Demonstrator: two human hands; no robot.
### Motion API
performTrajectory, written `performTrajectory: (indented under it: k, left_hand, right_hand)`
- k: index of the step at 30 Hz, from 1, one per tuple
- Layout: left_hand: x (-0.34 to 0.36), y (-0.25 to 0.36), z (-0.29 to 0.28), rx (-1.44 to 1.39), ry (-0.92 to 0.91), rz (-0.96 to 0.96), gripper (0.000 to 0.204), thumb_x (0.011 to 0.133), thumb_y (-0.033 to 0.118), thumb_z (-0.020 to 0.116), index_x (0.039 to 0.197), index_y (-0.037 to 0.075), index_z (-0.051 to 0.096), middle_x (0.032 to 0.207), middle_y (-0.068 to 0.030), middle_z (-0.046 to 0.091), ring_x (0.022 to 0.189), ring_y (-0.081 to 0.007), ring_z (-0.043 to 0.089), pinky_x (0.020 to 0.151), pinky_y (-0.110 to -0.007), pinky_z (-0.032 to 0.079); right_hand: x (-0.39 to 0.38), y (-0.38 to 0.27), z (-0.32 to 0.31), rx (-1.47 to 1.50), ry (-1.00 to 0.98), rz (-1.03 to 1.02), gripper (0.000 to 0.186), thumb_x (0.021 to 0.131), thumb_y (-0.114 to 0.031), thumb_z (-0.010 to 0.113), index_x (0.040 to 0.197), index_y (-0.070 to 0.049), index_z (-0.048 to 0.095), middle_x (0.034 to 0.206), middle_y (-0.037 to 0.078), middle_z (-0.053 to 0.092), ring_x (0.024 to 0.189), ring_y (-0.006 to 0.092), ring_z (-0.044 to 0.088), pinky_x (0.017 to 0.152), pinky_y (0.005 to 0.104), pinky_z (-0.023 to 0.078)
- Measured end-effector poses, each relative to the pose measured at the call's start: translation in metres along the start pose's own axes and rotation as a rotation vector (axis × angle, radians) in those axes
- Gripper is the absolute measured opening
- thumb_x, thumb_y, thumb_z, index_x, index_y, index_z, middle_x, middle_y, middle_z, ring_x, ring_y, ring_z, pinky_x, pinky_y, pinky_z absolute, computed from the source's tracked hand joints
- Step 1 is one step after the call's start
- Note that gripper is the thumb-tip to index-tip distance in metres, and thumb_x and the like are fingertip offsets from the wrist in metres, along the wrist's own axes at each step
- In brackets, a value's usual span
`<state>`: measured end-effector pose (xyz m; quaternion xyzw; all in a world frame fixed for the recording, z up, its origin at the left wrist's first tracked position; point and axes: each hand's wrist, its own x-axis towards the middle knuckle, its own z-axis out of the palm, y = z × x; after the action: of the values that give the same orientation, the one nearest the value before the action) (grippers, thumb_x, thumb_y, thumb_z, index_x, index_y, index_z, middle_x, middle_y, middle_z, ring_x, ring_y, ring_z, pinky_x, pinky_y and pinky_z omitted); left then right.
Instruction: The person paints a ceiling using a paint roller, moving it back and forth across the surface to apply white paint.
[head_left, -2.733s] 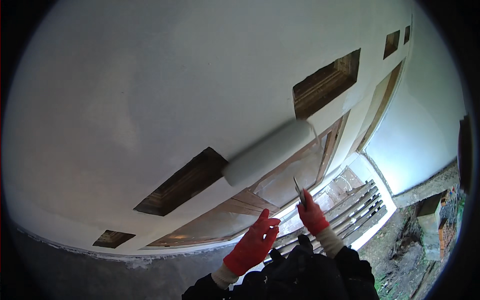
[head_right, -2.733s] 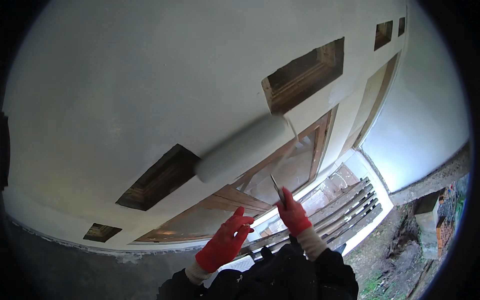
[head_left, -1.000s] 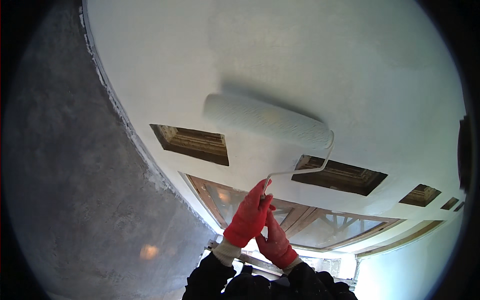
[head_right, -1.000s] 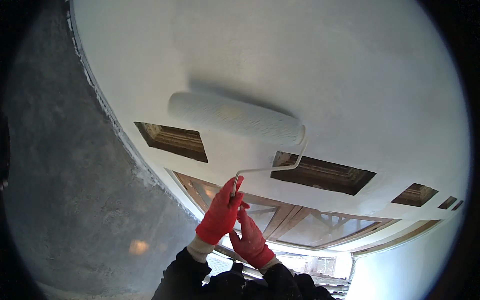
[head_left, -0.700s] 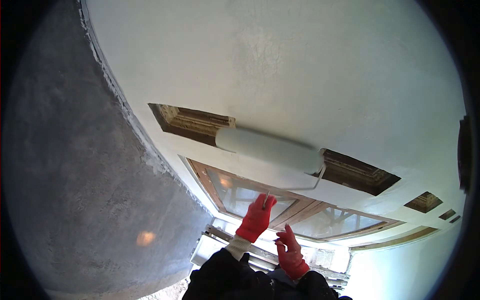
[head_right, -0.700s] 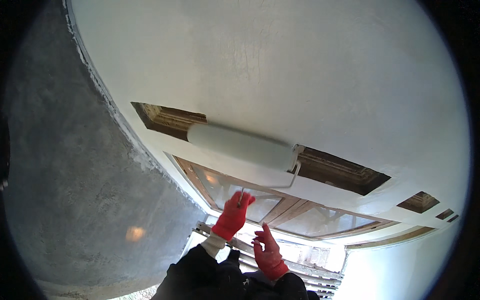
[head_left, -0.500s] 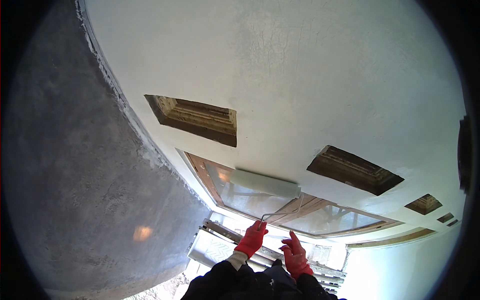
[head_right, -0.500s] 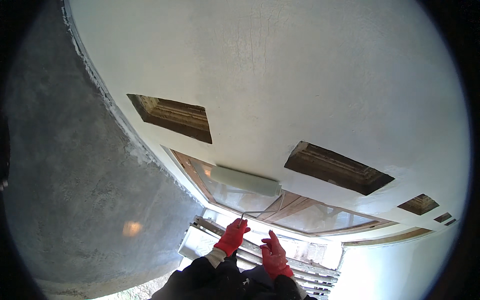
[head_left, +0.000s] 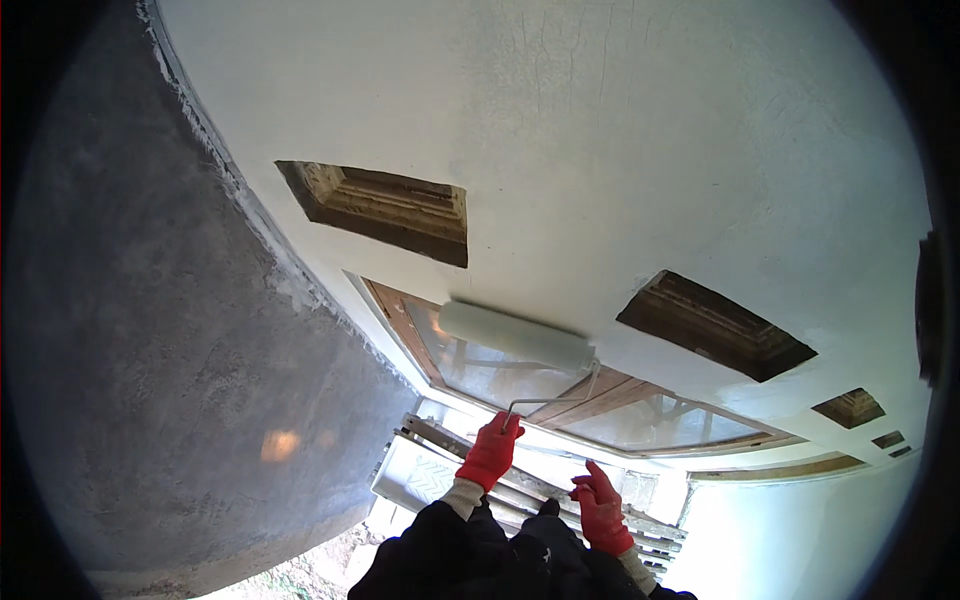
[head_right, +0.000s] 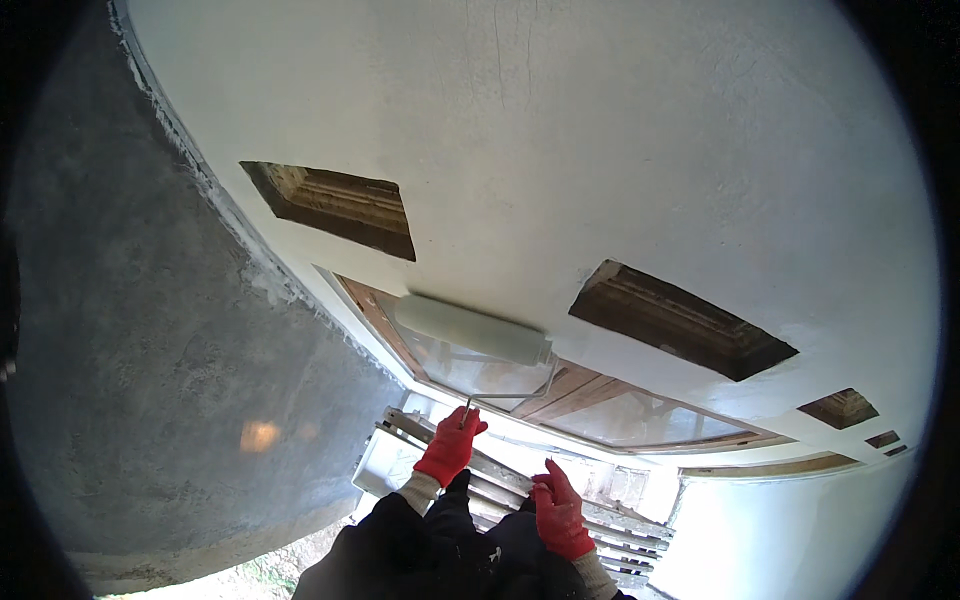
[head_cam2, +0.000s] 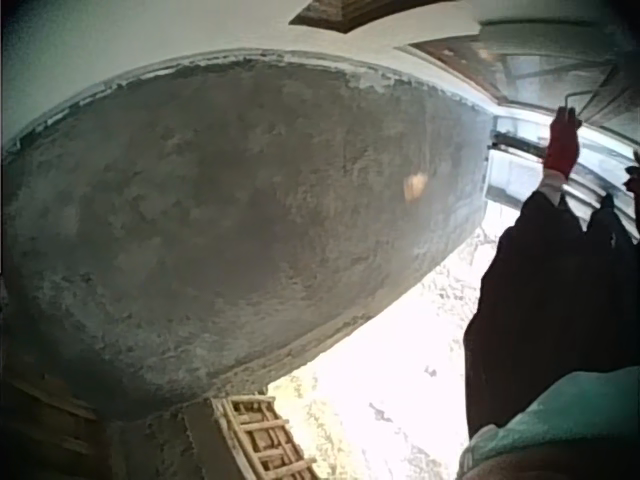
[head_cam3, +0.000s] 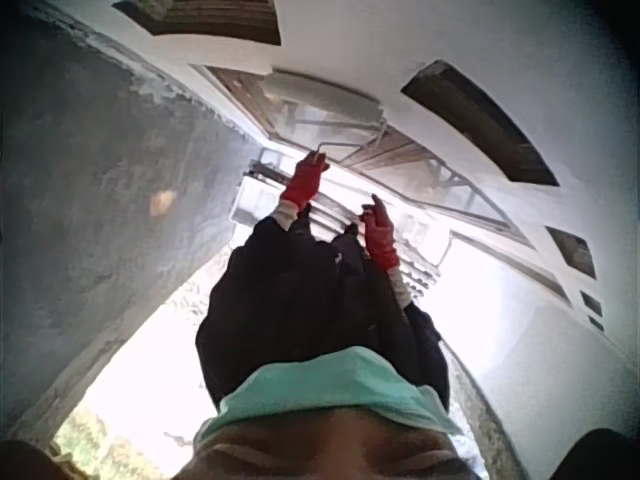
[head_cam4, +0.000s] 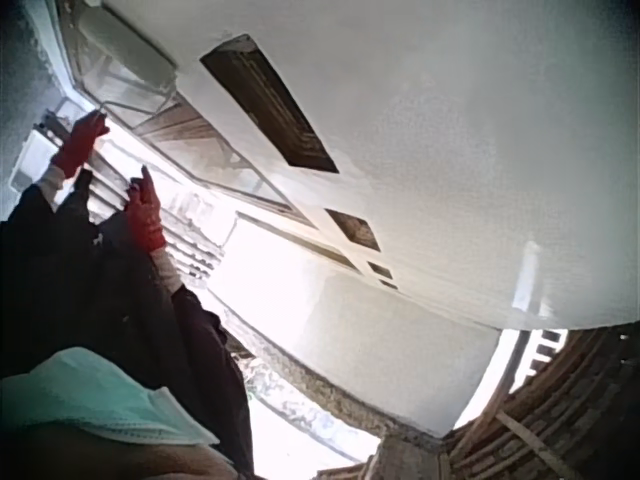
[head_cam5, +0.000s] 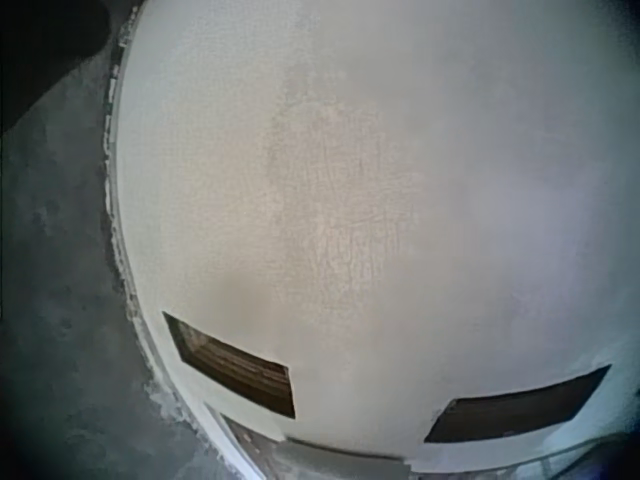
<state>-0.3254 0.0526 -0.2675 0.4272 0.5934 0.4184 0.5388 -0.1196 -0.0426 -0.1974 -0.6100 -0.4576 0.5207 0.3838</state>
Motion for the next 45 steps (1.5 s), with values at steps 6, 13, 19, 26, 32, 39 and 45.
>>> performTrajectory:
  k: [6, 13, 19, 26, 32, 39, 45]
  left_hand:
    - [-0.003, 0.003, -0.002, 0.009, 0.029, -0.011, 0.030, 0.097, 0.029, 0.048, 0.096, 0.001, 0.055, 0.085, -0.0156, 0.070, 0.088, -0.0246, 0.069, 0.072, -0.034, 0.051]
    - [0.017, 0.140, -0.018, 0.152, 0.088, 0.417, 0.024, 0.098, 0.022, 0.050, 0.089, 0.000, 0.053, 0.085, -0.0136, 0.068, 0.090, -0.0236, 0.069, 0.071, -0.031, 0.052]
    - [0.010, 0.295, -0.014, -0.154, 0.005, 0.601, 0.030, 0.099, 0.028, 0.050, 0.087, 0.001, 0.052, 0.080, -0.0039, 0.055, 0.089, -0.0182, 0.066, 0.082, -0.029, 0.051]
    - [0.018, 0.215, 0.001, -0.244, -0.046, 0.482, 0.031, 0.099, 0.032, 0.049, 0.086, 0.004, 0.050, 0.078, -0.0012, 0.051, 0.084, -0.0156, 0.064, 0.085, -0.032, 0.053]
    - [-0.006, 0.089, 0.007, -0.212, -0.051, 0.139, 0.027, 0.098, 0.028, 0.051, 0.086, 0.005, 0.050, 0.080, -0.0017, 0.054, 0.083, -0.0168, 0.065, 0.079, -0.029, 0.054]
    - [0.012, 0.234, -0.009, -0.212, -0.004, 0.515, 0.030, 0.098, 0.032, 0.050, 0.091, 0.003, 0.052, 0.075, -0.0031, 0.056, 0.084, -0.0172, 0.067, 0.076, -0.028, 0.051]
    - [0.030, 0.189, -0.020, -0.113, 0.006, 0.447, 0.033, 0.099, 0.033, 0.048, 0.089, 0.002, 0.052, 0.078, -0.0057, 0.056, 0.086, -0.0193, 0.067, 0.077, -0.029, 0.050]
  right_hand:
    - [-0.002, 0.001, -0.003, 0.026, 0.003, -0.013, 0.044, 0.091, -0.001, 0.051, 0.134, -0.001, 0.045, 0.099, 0.010, 0.064, 0.083, 0.0122, 0.060, 0.074, 0.0251, 0.050]
    - [0.002, 0.002, -0.001, -0.027, -0.058, -0.051, 0.037, 0.091, -0.007, 0.054, 0.128, 0.000, 0.052, 0.098, 0.011, 0.067, 0.088, 0.0147, 0.064, 0.078, 0.0269, 0.051]
    - [0.007, -0.022, 0.020, 0.031, -0.138, -0.152, 0.042, 0.091, -0.003, 0.055, 0.131, 0.002, 0.047, 0.105, 0.013, 0.064, 0.093, 0.0174, 0.064, 0.080, 0.0278, 0.052]
    - [0.026, -0.048, 0.042, 0.032, -0.084, -0.402, 0.049, 0.088, 0.000, 0.058, 0.134, 0.000, 0.043, 0.110, 0.018, 0.061, 0.094, 0.0212, 0.065, 0.079, 0.0305, 0.054]
    - [0.027, -0.026, 0.048, -0.160, -0.162, -0.191, 0.064, 0.084, -0.015, 0.069, 0.137, 0.000, 0.039, 0.119, 0.020, 0.058, 0.099, 0.0233, 0.063, 0.081, 0.0319, 0.054]
    - [0.021, -0.051, 0.069, -0.143, -0.342, -0.173, 0.071, 0.082, -0.016, 0.071, 0.141, -0.001, 0.034, 0.123, 0.020, 0.057, 0.109, 0.0244, 0.060, 0.088, 0.0345, 0.053]
    - [0.020, -0.050, 0.071, -0.157, -0.331, -0.125, 0.072, 0.084, -0.020, 0.070, 0.143, -0.003, 0.032, 0.122, 0.021, 0.057, 0.105, 0.0241, 0.061, 0.086, 0.0340, 0.052]
